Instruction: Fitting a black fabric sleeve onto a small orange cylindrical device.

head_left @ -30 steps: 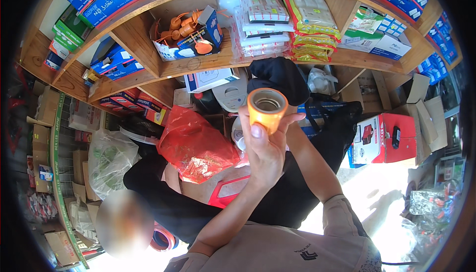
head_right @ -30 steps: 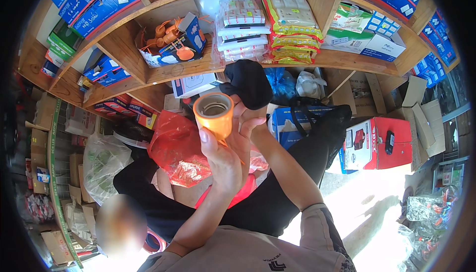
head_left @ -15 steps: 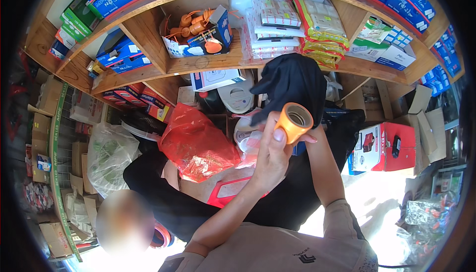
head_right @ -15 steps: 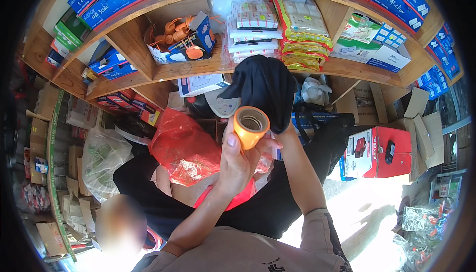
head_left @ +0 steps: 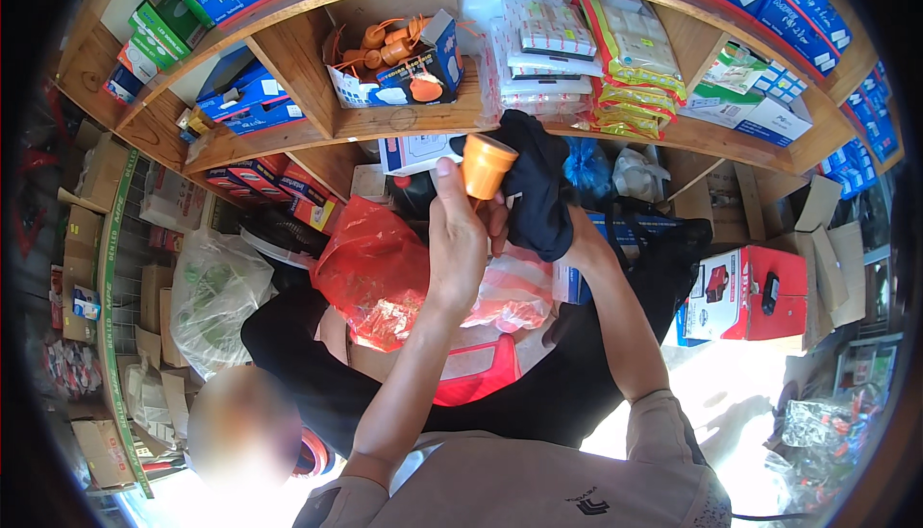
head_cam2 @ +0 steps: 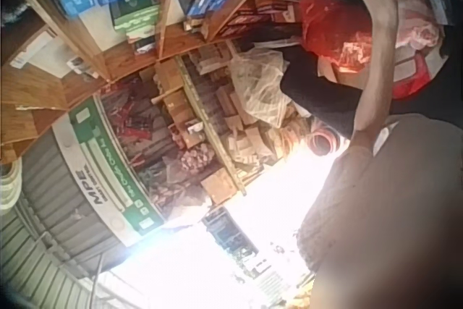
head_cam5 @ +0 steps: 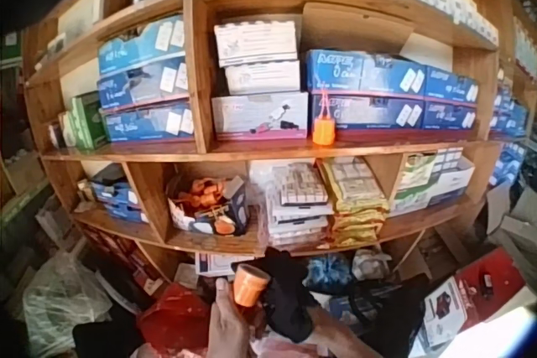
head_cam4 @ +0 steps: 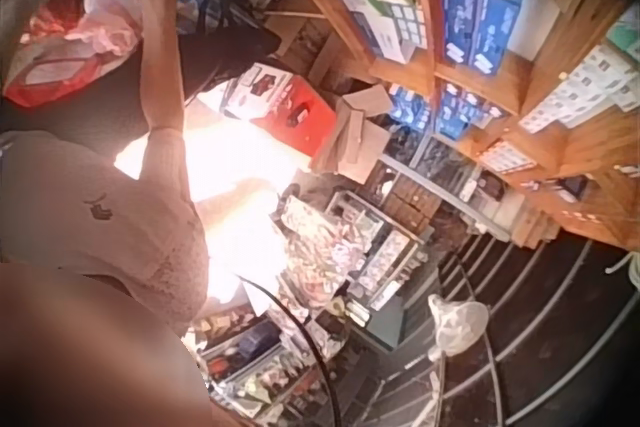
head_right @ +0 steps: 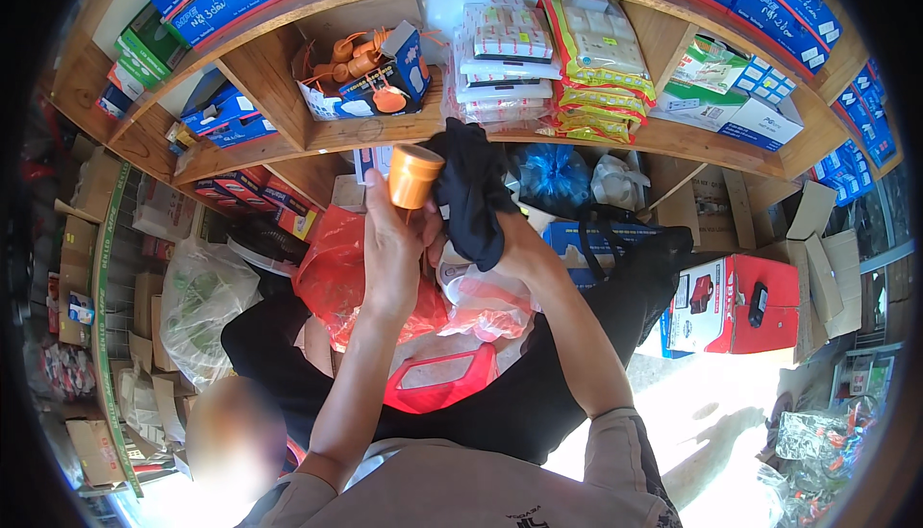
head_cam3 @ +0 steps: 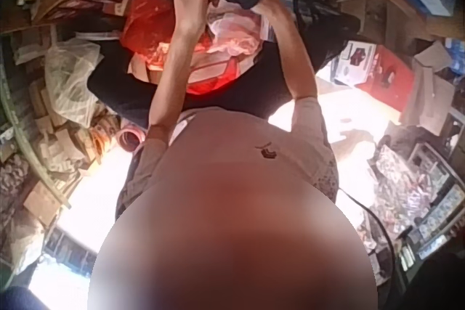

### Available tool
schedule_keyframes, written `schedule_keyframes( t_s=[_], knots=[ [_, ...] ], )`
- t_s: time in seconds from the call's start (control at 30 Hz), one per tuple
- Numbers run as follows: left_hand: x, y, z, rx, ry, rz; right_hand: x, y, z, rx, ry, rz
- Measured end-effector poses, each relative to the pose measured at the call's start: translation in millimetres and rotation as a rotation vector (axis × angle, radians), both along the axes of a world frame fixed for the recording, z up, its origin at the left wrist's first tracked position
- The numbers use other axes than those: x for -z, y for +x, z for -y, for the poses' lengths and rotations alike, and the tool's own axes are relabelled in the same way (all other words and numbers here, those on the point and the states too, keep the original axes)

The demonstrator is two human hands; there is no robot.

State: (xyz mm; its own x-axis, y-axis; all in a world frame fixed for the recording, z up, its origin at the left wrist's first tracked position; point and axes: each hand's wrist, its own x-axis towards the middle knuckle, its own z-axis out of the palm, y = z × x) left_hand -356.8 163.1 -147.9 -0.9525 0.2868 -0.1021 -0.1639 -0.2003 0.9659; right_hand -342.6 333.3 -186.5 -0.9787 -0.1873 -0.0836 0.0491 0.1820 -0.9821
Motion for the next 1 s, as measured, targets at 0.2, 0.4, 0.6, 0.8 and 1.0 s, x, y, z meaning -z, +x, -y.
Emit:
schedule_keyframes(
  t_s=[0.2, 0.4, 0.6, 0.8, 1.0],
  knots=[
    [34, -8, -15, -0.129, -0.219, -0.576, 10, -20, 34, 0.429, 0.258, -0.926],
    [0, 3, -3, -0.095, -0.715, -0.479, 31, -3, 40, 0.426, 0.117, -0.472],
    [-13, 4, 10, -0.333, -0.868, -0.486, 12, -4, 48, 0.378, 0.031, -0.473],
    [-15, -17, 23, 0.052, -0.517, -0.820, 18, -10, 31, 0.366, 0.267, -0.686],
    [-10, -19, 27, -0.025, -0.503, -0.956, 5, -12, 35, 0.343, 0.431, -0.667]
  ],
)
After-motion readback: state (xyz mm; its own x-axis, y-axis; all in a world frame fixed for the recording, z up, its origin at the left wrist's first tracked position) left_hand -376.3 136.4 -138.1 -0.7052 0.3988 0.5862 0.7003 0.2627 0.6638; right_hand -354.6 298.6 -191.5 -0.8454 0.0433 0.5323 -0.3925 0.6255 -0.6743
